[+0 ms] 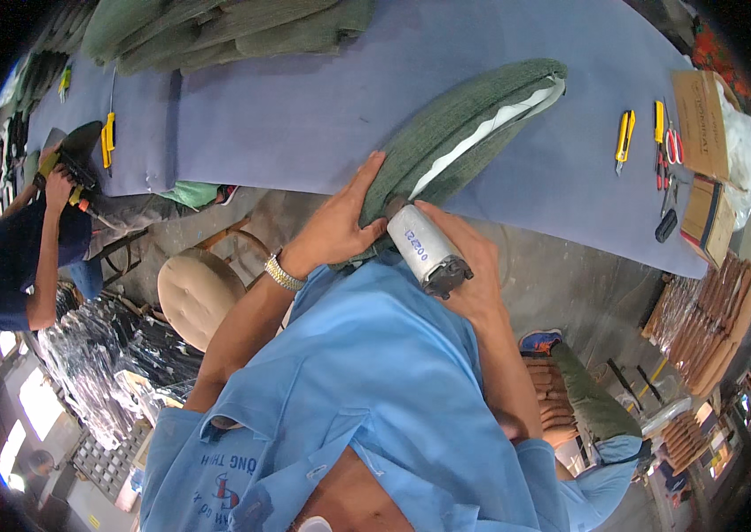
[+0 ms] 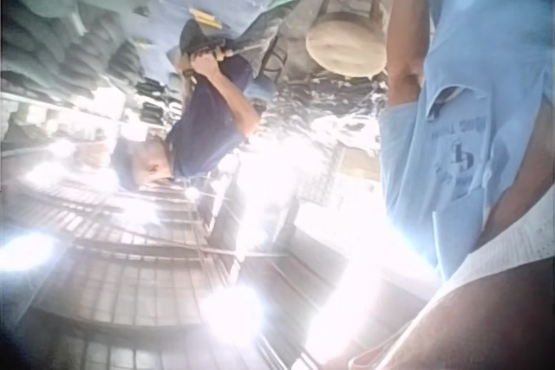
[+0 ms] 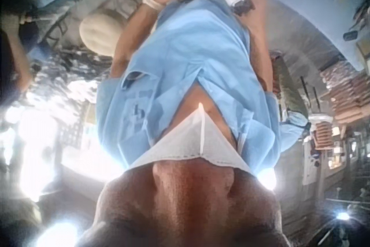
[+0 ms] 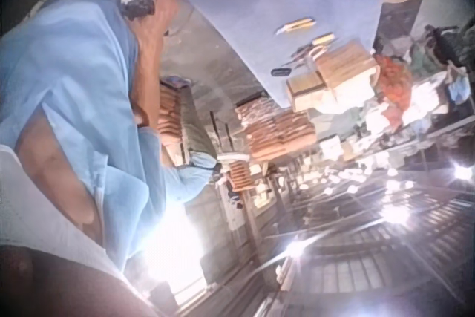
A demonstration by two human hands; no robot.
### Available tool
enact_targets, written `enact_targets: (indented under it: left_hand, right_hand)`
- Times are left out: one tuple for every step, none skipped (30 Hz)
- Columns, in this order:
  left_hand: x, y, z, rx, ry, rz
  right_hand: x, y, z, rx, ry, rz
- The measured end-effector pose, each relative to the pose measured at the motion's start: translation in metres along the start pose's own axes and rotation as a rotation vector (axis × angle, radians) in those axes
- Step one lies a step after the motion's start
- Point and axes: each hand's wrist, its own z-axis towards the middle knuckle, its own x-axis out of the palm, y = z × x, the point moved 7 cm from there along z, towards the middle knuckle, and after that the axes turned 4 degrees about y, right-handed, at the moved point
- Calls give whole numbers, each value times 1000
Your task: The person assembles green fabric cushion covers by stapling edges, trimming excess fabric, and inserting foam inserts. They handle multiple cushion covers and foam pieces, using a staple gun and utility knife, then stack finished cushions on the table.
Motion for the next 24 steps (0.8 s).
enact_targets:
  left_hand:
    - [-1, 1, 0, 0, 2, 0]
    - [-1, 1, -1, 1, 2, 0]
    - [0, 2, -2, -2, 3, -5]
    - [0, 2, -1, -10, 5, -5]
    - [-1, 1, -1, -18, 6, -6]
    - [-2, 2, -1, -30, 2, -6]
    - [-2, 2, -1, -28, 2, -2]
    - [-2, 2, -2, -26, 1, 2]
    - [-1, 2, -3, -25, 2, 3]
    - [0, 2, -3, -33, -5, 1]
    - [2, 2, -3, -41, -13, -2]
    - [3, 1, -3, -50, -20, -2]
    - [5, 3, -4, -56, -33, -11]
    - [9, 5, -4, -61, -45, -21]
    - [10, 6, -5, -64, -65, -25]
    - [10, 5, -5, -63, -66, -25]
    - [11, 5, -5, -61, -67, -24]
    - [12, 4, -5, -53, -66, -22]
    - [12, 4, -5, -47, -70, -28]
    - [13, 4, -5, -40, -73, -34]
    - [13, 3, -5, -32, -76, -39]
    - [12, 2, -4, -41, -82, -41]
    - [10, 0, -4, -51, -88, -43]
    - [9, -1, -5, -65, -93, -46]
  right_hand:
    - [2, -1, -2, 8, -1, -22]
    - [4, 0, -4, 16, 0, -45]
    - [5, -1, -5, 35, 0, -29]
    - [5, 0, -5, 53, 1, -14]
    - [5, 0, -5, 71, 2, 2]
    - [6, 1, -4, 79, 21, -9]
    - [7, 2, -3, 87, 40, -20]
    - [8, 3, -3, 94, 59, -31]
    - [9, 2, -3, 98, 53, -49]
    - [9, 2, -3, 101, 47, -66]
    - [10, 2, -3, 103, 42, -84]
    - [12, 1, -2, 163, 55, -54]
    - [12, 3, -1, 223, 68, -25]
    - [13, 1, -1, 283, 80, 4]
    - [14, 2, -1, 264, 79, 2]
    - [15, 1, -2, 246, 78, 0]
    - [16, 1, -4, 228, 76, -2]
    - [16, 0, -6, 215, 68, -26]
    - [15, 0, -8, 203, 61, -51]
    - [15, 0, -10, 191, 53, -76]
    - [15, 0, -12, 187, 46, -74]
    - [15, 1, -14, 182, 40, -72]
    - [14, 1, -16, 177, 34, -70]
    - [15, 2, -18, 165, 51, -73]
